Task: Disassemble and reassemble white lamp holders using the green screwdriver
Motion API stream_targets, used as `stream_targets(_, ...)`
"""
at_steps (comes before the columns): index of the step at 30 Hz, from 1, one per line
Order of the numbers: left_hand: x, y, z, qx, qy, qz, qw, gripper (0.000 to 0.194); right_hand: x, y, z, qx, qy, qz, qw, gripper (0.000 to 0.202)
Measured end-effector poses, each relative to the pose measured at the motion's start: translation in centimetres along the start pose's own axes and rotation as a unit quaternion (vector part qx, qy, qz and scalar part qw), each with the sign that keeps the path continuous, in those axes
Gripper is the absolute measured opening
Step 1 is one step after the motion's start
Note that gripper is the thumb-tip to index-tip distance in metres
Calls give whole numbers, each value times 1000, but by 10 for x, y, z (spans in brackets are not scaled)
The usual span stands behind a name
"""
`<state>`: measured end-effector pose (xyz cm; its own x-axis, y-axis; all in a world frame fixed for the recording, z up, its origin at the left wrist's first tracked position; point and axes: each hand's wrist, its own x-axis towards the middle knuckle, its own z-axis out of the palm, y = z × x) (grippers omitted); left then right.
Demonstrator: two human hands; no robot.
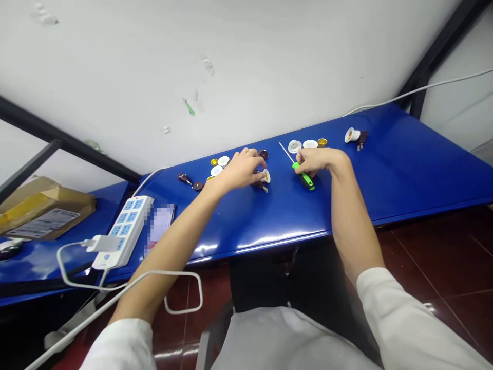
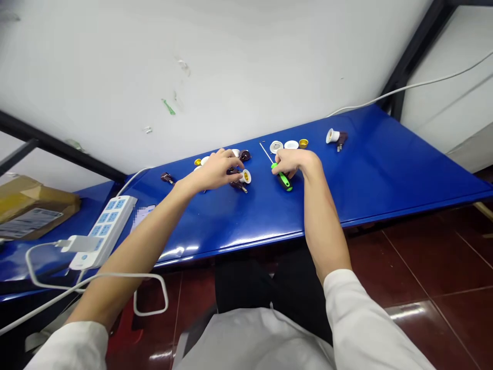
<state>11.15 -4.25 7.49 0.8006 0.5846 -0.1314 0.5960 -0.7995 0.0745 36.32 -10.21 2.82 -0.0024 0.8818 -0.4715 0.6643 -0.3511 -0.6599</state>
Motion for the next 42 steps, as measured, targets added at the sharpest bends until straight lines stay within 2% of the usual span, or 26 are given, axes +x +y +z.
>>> stream_targets(3,-12,-14,9,-18,31,-14,999,47,3,2,0,3,-2,1,1000,33)
stream_targets(5,-20,-20,20,-24,30,-25,999,56,5,4,0,-7,-6,6,1000,32)
stream_targets(8,-28,-19,38,-44,29,-51,997,53,6,4,-1,-52,13,8,999,32)
stream_targets(10,-31,-15,47,-65,45,-68,995,48,5,1,0,-82,65,-33,994,35)
stream_targets(12,-33,-12,52,-81,65,-80,991,44,4,-6,5,-88,104,-119,984,42)
stream_targets(15,-33,-13,56,-95,80,-86,989,41,5,-20,21,-69,72,-228,969,60)
stream_targets(17,-34,-16,58,-113,79,-82,987,39,8,-29,34,-71,39,-246,966,76)
stream_targets(19,-34,-19,60,-144,79,-79,983,36,12,-35,46,-86,23,-251,964,80)
stream_targets(24,-35,-22,62,-232,79,-113,963,37,24,-38,59,-139,32,-287,947,54)
stream_targets(27,-33,-21,62,-248,88,-127,956,37,26,-38,61,-149,38,-291,944,45)
stream_targets(34,-31,-28,64,-272,78,-113,953,33,18,-41,55,-134,37,-278,951,44)
stream_targets(39,-43,-39,64,-302,65,-90,947,39,10,-44,51,-129,49,-270,953,48)
stream_targets(42,-52,-44,66,-301,77,-70,948,40,7,-45,50,-121,56,-283,950,47)
